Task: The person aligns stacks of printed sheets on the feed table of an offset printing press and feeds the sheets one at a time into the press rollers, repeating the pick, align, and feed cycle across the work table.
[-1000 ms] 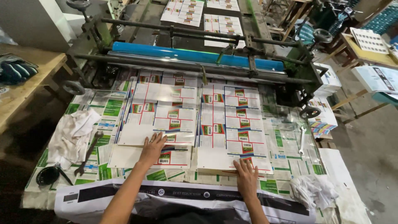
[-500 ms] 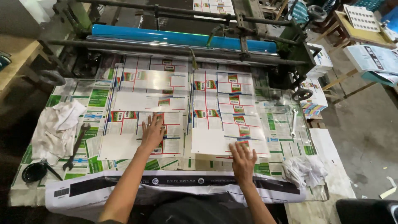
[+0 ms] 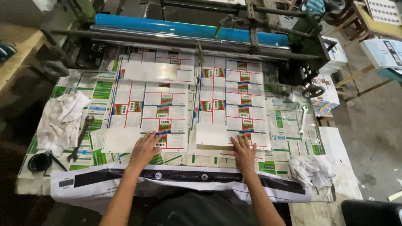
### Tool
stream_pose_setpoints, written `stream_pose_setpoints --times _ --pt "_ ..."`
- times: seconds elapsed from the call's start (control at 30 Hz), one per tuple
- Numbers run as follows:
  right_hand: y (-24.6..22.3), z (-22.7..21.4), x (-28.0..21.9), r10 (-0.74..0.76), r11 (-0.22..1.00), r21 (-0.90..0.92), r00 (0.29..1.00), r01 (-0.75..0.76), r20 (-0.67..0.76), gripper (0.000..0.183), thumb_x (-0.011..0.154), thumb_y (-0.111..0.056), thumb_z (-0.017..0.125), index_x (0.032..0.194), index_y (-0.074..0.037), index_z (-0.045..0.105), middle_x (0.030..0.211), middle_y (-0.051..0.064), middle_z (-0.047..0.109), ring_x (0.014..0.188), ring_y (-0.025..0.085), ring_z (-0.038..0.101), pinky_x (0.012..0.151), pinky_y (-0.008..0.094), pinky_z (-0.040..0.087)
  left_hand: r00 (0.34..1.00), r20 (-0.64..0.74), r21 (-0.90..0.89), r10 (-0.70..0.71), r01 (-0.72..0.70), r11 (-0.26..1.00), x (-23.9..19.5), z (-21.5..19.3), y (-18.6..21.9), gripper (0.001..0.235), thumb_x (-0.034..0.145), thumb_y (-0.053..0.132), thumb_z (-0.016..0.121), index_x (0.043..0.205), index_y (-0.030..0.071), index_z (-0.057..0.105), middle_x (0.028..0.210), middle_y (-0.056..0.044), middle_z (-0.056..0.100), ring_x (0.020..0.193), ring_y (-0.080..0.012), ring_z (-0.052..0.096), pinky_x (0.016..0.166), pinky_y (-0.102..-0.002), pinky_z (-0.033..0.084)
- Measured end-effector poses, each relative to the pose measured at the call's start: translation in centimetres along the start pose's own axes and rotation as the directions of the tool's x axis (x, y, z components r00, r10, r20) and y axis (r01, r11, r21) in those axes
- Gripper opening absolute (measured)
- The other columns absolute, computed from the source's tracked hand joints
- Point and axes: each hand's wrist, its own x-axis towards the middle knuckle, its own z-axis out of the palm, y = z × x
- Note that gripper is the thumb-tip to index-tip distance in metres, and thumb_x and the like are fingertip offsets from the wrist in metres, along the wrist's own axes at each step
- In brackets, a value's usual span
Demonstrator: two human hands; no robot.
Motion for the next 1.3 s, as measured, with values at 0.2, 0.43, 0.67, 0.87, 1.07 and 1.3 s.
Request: stream_pose_setpoints --times 0.2,0.43,0.67,0.87,1.07,1.3 --pt "0.3 0.8 1.5 -0.005 0.999 0.033 1.0 0.005 -0.02 0.05 0.095 -0.016 0.06 0.143 -0.032 0.058 0.155 0.007 0.051 0.145 0.033 0.043 0.115 0.072 0.021 0.996 0.08 -0.023 0.029 -0.027 0.999 0.5 -3.8 2.5 0.078 0.076 0.048 0.079 0.14 0.011 0.054 0.154 -0.016 0.043 0.142 -0.0384 0.038 0.112 -0.056 0.037" --pt "0.8 1.2 3.1 -0.01 0.997 0.071 0.999 0.013 -0.046 0.048 0.097 -0.015 0.06 0.142 -0.031 0.059 0.155 0.007 0.052 0.146 0.034 0.042 0.115 0.072 0.021 0.986 0.096 0.146 0.136 -0.149 0.978 0.4 -2.9 2.3 0.076 0.08 0.047 0.075 0.142 0.009 0.052 0.151 -0.02 0.044 0.141 -0.0414 0.04 0.107 -0.058 0.042" --pt "1.1 1.5 5.7 -0.023 0.998 0.062 0.999 0.025 -0.026 0.052 0.095 -0.015 0.06 0.144 -0.031 0.057 0.156 0.007 0.05 0.148 0.033 0.041 0.116 0.072 0.021 0.984 0.012 0.176 0.177 -0.176 0.969 0.6 -0.7 0.1 0.065 0.094 0.039 0.069 0.149 0.009 0.05 0.154 -0.016 0.047 0.143 -0.0385 0.046 0.111 -0.054 0.045" --pt "1.7 1.7 10.0 -0.032 0.999 0.018 0.999 0.031 0.034 0.048 0.1 -0.029 0.06 0.147 -0.03 0.052 0.159 0.006 0.045 0.15 0.033 0.036 0.115 0.073 0.019 0.98 0.163 0.08 0.112 -0.126 0.989 1.2 -3.7 2.3 0.09 0.078 0.053 0.075 0.148 0.005 0.045 0.155 -0.024 0.041 0.139 -0.0462 0.038 0.107 -0.06 0.04" --pt "-0.4 -1.5 8.3 -0.139 0.99 0.057 0.981 0.132 0.138 0.078 0.086 -0.049 0.071 0.154 -0.027 0.041 0.164 0.014 0.031 0.152 0.039 0.024 0.115 0.072 0.017 0.976 0.096 0.229 0.194 -0.211 0.95 0.7 -0.8 0.7 0.078 0.085 0.051 0.069 0.143 0.003 0.047 0.15 -0.025 0.045 0.139 -0.0451 0.044 0.107 -0.058 0.046" --pt "-1.2 -7.6 3.1 -0.214 0.951 -0.083 0.826 0.298 0.522 0.098 0.073 -0.057 0.08 0.156 -0.03 0.036 0.167 0.01 0.023 0.153 0.037 0.02 0.118 0.067 0.016 0.944 -0.028 0.233 0.327 -0.312 0.921 0.1 -0.2 0.6 0.07 0.09 0.039 0.068 0.145 0.001 0.045 0.143 -0.031 0.049 0.128 -0.0481 0.053 0.102 -0.057 0.049"
